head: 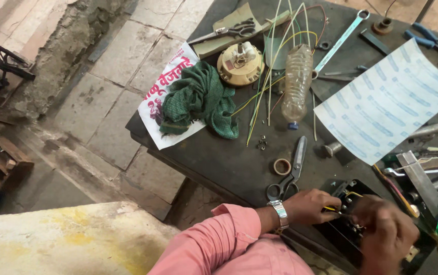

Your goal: The person connects wires to a black electrical component on a workbench. They use a screwdriver to tighten screws on the terminals while holding the wires in place. The person also picks up and positions additional wires during the process.

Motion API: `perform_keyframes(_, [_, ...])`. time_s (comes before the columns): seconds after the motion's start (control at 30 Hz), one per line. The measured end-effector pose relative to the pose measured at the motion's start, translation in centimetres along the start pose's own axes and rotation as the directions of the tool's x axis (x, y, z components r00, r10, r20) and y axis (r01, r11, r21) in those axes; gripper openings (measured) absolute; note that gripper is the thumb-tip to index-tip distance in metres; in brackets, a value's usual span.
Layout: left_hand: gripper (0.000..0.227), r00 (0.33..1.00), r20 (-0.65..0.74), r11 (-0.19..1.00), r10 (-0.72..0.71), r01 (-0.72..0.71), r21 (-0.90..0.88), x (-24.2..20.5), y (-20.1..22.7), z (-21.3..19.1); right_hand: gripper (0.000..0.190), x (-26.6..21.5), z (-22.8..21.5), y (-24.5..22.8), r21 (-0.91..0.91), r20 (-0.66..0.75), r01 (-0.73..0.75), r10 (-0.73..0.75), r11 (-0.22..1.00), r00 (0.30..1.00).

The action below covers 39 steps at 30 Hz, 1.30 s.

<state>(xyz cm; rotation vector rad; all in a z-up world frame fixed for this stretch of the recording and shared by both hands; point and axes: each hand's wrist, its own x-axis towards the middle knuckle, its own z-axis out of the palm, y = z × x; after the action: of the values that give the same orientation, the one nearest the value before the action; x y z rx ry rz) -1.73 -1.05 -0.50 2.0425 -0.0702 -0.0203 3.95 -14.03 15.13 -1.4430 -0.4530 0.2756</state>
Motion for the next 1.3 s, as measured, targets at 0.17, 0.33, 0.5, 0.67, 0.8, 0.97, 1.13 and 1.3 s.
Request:
perform_keyframes(0.17, [0.037, 1.0, 0.016, 1.0, -0.008, 0.008, -0.017, -0.1, -0.3, 0.5, 0.029, 2.1, -4.8, -0.8, -0.084, 0.553, -0.201, 0.213, 0.976, 0.806])
perform_keyframes(0.33, [0.034, 0.992, 0.019, 0.989, -0.124, 0.122, 0.084, 0.1, 0.5, -0.2, 0.041, 0.9, -4.1, 0.3, -0.175, 0.392, 0.128, -0.05, 0.976, 0.918])
perform_keyframes(0.5, [0.027, 0.993, 0.056, 0.99, -0.104, 0.098, 0.097, 0.2, 1.0, -0.3, 0.05, -0.2, -4.0, 2.9, 0.18, 0.247, 0.002, -0.047, 0.984, 0.968])
perform_keyframes(0.67, [0.02, 0.998, 0.021, 0.997, -0.066, 0.065, 0.045, 0.6, 1.3, -0.9, 0.049, -1.9, -2.9, 2.9, 0.213, 0.021, 0.072, -0.078, 0.974, 0.997])
perform_keyframes(0.8, [0.02, 0.996, 0.073, 0.998, -0.041, 0.036, 0.058, 1.1, 1.4, -1.7, 0.045, -2.1, 0.0, 4.1, 0.025, -0.455, 0.202, -0.169, 0.979, 0.874])
perform_keyframes(0.97, [0.021, 0.997, 0.072, 0.998, -0.012, 0.007, 0.065, 1.2, 1.9, -2.0, 0.041, -1.3, 0.2, 0.9, -0.029, -0.169, 0.152, -0.155, 0.988, 0.973])
perform_keyframes(1.13, [0.018, 0.997, 0.069, 1.0, 0.016, -0.018, 0.017, 1.2, 1.5, -2.2, 0.036, 1.9, -2.5, -1.9, 0.199, 0.462, -0.244, 0.129, 0.949, 0.877])
perform_keyframes(1.3, [0.018, 0.995, 0.094, 0.998, 0.036, -0.04, 0.04, 1.6, 1.4, -2.3, 0.048, 1.1, -2.5, -0.4, 0.108, 0.288, -0.065, 0.031, 0.992, 0.957])
